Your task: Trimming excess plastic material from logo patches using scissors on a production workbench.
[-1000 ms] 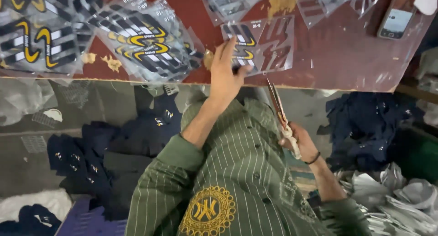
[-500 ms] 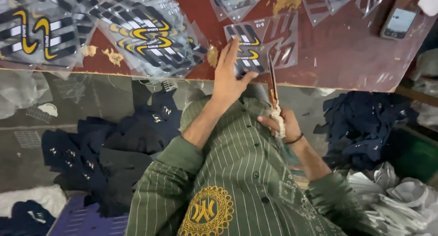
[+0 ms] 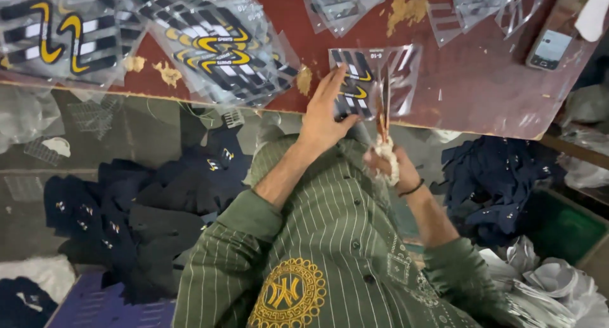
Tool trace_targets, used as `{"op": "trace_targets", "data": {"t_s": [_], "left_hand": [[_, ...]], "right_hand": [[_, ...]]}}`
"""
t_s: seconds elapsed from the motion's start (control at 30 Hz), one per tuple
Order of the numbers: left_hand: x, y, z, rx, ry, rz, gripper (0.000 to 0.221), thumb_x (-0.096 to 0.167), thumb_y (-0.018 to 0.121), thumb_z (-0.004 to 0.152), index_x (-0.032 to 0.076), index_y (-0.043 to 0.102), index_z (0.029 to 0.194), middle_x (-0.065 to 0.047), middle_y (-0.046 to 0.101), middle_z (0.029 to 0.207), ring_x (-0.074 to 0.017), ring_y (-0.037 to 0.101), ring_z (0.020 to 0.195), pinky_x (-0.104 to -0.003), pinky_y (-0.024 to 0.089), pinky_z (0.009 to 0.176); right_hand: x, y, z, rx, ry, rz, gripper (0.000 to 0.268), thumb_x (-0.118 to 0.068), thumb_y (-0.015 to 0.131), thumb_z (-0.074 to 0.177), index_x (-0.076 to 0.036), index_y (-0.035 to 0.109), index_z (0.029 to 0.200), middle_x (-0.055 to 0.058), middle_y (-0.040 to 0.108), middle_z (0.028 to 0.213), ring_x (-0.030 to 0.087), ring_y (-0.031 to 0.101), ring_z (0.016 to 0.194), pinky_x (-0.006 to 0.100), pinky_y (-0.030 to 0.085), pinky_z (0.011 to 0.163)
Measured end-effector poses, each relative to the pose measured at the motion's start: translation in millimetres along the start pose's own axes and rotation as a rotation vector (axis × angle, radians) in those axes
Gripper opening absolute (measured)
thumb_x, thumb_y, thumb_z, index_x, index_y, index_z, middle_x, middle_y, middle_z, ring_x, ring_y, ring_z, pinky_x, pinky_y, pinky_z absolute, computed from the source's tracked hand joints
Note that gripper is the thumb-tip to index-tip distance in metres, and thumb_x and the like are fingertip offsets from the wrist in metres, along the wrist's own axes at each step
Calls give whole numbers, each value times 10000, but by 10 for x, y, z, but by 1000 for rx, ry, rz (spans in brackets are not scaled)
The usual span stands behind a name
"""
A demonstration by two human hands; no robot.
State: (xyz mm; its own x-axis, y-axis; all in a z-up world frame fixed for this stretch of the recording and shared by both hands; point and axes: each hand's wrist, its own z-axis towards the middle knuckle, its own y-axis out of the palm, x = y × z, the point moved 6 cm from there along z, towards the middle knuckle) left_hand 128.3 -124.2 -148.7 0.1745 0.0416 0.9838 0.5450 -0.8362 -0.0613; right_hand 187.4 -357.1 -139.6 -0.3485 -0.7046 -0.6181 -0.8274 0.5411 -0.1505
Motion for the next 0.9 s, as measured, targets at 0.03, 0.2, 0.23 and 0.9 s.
{"op": "trace_targets", "data": {"t_s": [0.03, 0.2, 0.23, 0.9], "left_hand": [[-3, -15, -30, -19, 38, -1, 1045, 88, 911, 709, 55, 342, 1585, -198, 449, 1576, -363, 457, 1468, -382, 397, 1225], [22, -32, -16, -30, 95, -12, 1044, 89, 915, 704, 53, 346, 1578, -180, 432, 1604, -343, 435, 1496, -377, 370, 1256], [24, -41, -18, -30, 83, -15, 1049, 84, 914, 701, 54, 341, 1579, -180, 435, 1598, -347, 433, 1490, -378, 367, 1250], [976, -1723, -172, 214, -70, 470, 887, 201, 915, 835, 114, 442, 1581, -250, 454, 1494, -455, 561, 1317, -473, 539, 1047]], "right_hand": [[93, -7, 49, 35, 78, 188, 209, -271, 809, 831, -125, 660, 823, -42, 660, 656, 74, 604, 523, 245, 441, 472], [20, -115, 82, 118, 82, -92, 331, -245, 883, 826, -9, 664, 748, 33, 566, 580, 129, 494, 456, 283, 347, 433], [81, -138, 99, 128, 93, -79, 349, -245, 885, 830, -6, 639, 762, 30, 571, 593, 128, 517, 456, 284, 369, 429], [-504, -1678, 121, 108, -96, -1030, 527, -391, 822, 703, -70, 743, 1113, 128, 703, 797, 255, 683, 702, 415, 548, 625]]}}
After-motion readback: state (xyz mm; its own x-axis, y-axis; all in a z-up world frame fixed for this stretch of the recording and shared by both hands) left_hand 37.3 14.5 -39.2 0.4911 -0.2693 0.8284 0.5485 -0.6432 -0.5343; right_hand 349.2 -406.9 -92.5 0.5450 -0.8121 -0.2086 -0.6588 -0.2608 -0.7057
